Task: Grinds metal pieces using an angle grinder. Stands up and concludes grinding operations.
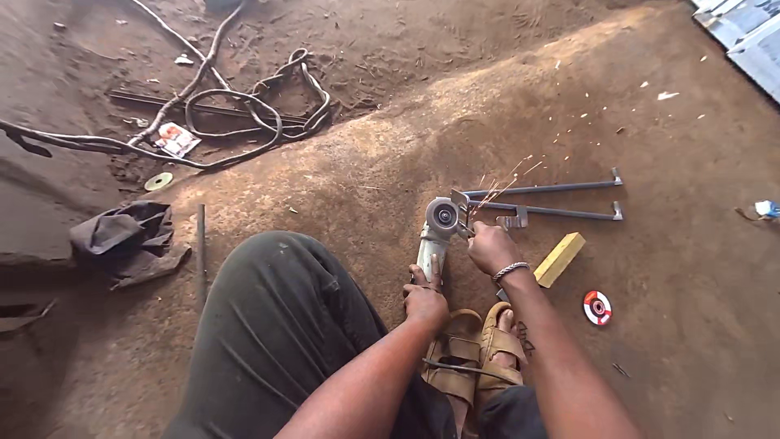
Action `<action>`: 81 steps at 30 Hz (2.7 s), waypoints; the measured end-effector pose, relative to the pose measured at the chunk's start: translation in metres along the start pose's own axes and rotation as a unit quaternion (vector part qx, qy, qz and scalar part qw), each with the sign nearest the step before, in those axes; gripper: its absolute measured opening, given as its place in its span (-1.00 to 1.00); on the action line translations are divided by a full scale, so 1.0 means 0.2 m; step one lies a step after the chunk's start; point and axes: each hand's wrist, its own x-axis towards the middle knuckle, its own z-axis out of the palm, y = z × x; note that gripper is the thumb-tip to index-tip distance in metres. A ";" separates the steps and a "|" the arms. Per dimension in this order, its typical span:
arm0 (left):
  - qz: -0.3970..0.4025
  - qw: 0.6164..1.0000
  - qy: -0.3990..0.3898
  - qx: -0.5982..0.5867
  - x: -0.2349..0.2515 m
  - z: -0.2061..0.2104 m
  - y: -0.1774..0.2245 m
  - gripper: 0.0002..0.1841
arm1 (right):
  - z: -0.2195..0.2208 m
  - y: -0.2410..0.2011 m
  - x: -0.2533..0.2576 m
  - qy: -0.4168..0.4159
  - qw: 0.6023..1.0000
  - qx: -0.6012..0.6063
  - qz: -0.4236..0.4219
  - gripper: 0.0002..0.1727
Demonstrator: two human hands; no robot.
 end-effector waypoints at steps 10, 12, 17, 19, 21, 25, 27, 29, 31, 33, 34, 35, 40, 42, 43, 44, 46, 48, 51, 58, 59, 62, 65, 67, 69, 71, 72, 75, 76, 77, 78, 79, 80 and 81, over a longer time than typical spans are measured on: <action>-0.001 1.000 0.007 0.010 0.01 0.00 0.00 0.60 | -0.05 0.09 0.10 0.010 0.992 -0.104 -0.067 -0.76; -0.001 1.000 0.007 0.009 0.00 0.00 0.00 0.59 | -0.07 0.10 0.11 0.010 0.990 -0.116 -0.085 -0.78; -0.001 1.000 0.014 0.010 0.00 0.01 0.00 0.58 | -0.10 0.10 0.10 0.010 0.978 -0.165 -0.128 -0.78; -0.004 1.000 0.017 0.009 0.00 0.01 0.00 0.59 | -0.12 0.11 0.10 0.014 0.972 -0.179 -0.149 -0.79; -0.004 1.000 0.014 0.014 0.00 0.01 0.00 0.58 | -0.13 0.11 0.11 0.020 0.968 -0.184 -0.169 -0.79; 0.006 1.000 -0.001 0.015 0.00 0.00 0.00 0.56 | -0.15 0.06 0.10 0.019 0.959 -0.208 -0.190 -0.78; 0.009 1.000 -0.001 0.020 0.01 0.01 -0.01 0.56 | -0.15 0.04 0.10 0.020 0.960 -0.201 -0.194 -0.79; 0.007 1.000 0.001 0.010 0.02 0.01 0.00 0.56 | -0.15 0.04 0.10 0.018 0.962 -0.192 -0.192 -0.80; 0.007 1.000 0.001 0.010 0.02 0.01 0.00 0.54 | -0.14 0.05 0.10 0.016 0.963 -0.191 -0.187 -0.78; 0.007 1.000 0.009 0.011 0.01 0.01 0.00 0.56 | -0.13 0.07 0.11 0.017 0.964 -0.188 -0.186 -0.77; 0.006 1.000 0.013 0.011 0.01 0.01 0.00 0.58 | -0.12 0.08 0.11 0.019 0.965 -0.184 -0.187 -0.77; 0.006 1.000 0.012 0.011 0.00 0.01 0.00 0.57 | -0.12 0.08 0.11 0.019 0.965 -0.180 -0.188 -0.78; 0.011 1.000 0.004 0.009 0.00 0.01 -0.01 0.54 | -0.11 0.09 0.10 0.018 0.966 -0.174 -0.191 -0.78; 0.008 1.000 0.002 0.012 0.00 0.00 0.00 0.55 | -0.09 0.11 0.12 0.021 0.965 -0.163 -0.206 -0.79; 0.006 1.000 0.003 0.014 0.00 0.00 0.00 0.55 | -0.08 0.12 0.12 0.023 0.965 -0.154 -0.212 -0.79; 0.006 1.000 0.004 0.015 0.00 0.00 0.00 0.55 | -0.07 0.14 0.13 0.025 0.965 -0.146 -0.217 -0.79; 0.006 1.000 0.006 0.018 0.01 0.01 0.00 0.56 | -0.04 0.16 0.14 0.033 0.966 -0.128 -0.221 -0.80; 0.006 1.000 0.009 0.027 0.02 0.01 0.00 0.56 | 0.01 0.17 0.14 0.043 0.966 -0.111 -0.228 -0.80; 0.011 0.999 0.010 0.033 0.00 0.01 0.00 0.55 | 0.14 0.21 0.13 0.086 0.962 -0.050 -0.253 -0.81; 0.017 0.999 -0.007 0.035 0.03 0.01 0.00 0.50 | 0.42 0.21 0.00 0.103 0.694 0.702 -0.126 -0.83; 0.015 0.999 -0.006 0.037 0.03 0.01 0.00 0.51 | 0.41 0.20 -0.01 0.070 0.598 0.793 -0.094 -0.82; 0.009 0.998 -0.008 0.066 0.03 0.00 0.01 0.48 | 0.41 0.22 -0.01 0.021 0.429 0.896 -0.110 -0.66; 0.003 0.997 -0.002 0.074 0.03 -0.01 0.02 0.45 | 0.41 0.25 -0.03 -0.019 0.383 0.908 -0.168 -0.71; -0.001 0.998 0.002 0.070 0.02 0.00 0.02 0.45 | 0.39 0.24 -0.04 -0.046 0.362 0.910 -0.197 -0.74; -0.003 0.998 0.002 0.070 0.02 0.01 0.02 0.47 | 0.37 0.23 -0.05 -0.060 0.358 0.905 -0.222 -0.74; -0.006 0.998 0.009 0.069 0.02 0.01 0.03 0.48 | 0.35 0.22 -0.06 -0.040 0.387 0.895 -0.219 -0.75; -0.007 0.997 0.016 0.070 0.02 0.02 0.03 0.46 | 0.35 0.21 -0.07 -0.012 0.422 0.885 -0.197 -0.75; -0.001 0.996 0.074 0.053 0.02 -0.01 0.02 0.20 | 0.38 0.14 -0.07 0.110 0.610 0.779 -0.095 -0.78; -0.006 0.995 0.095 0.038 0.03 -0.01 0.01 0.11 | 0.42 0.11 -0.07 0.141 0.675 0.722 -0.052 -0.79; -0.022 0.994 0.105 0.021 0.04 -0.01 0.01 0.08 | 0.46 0.08 -0.06 0.167 0.734 0.658 -0.007 -0.76; -0.042 0.993 0.109 0.002 0.05 -0.01 0.02 0.10 | 0.50 0.05 -0.06 0.188 0.790 0.583 0.035 -0.71; -0.057 0.992 0.113 -0.008 0.06 -0.01 0.02 0.09 | 0.54 0.02 -0.06 0.207 0.834 0.508 0.065 -0.68; -0.064 0.992 0.110 -0.015 0.06 -0.02 0.03 0.00 | 0.58 0.00 -0.05 0.225 0.865 0.441 0.084 -0.64; -0.062 0.993 0.100 -0.023 0.05 -0.03 0.04 -0.12 | 0.60 -0.04 -0.06 0.242 0.886 0.385 0.094 -0.60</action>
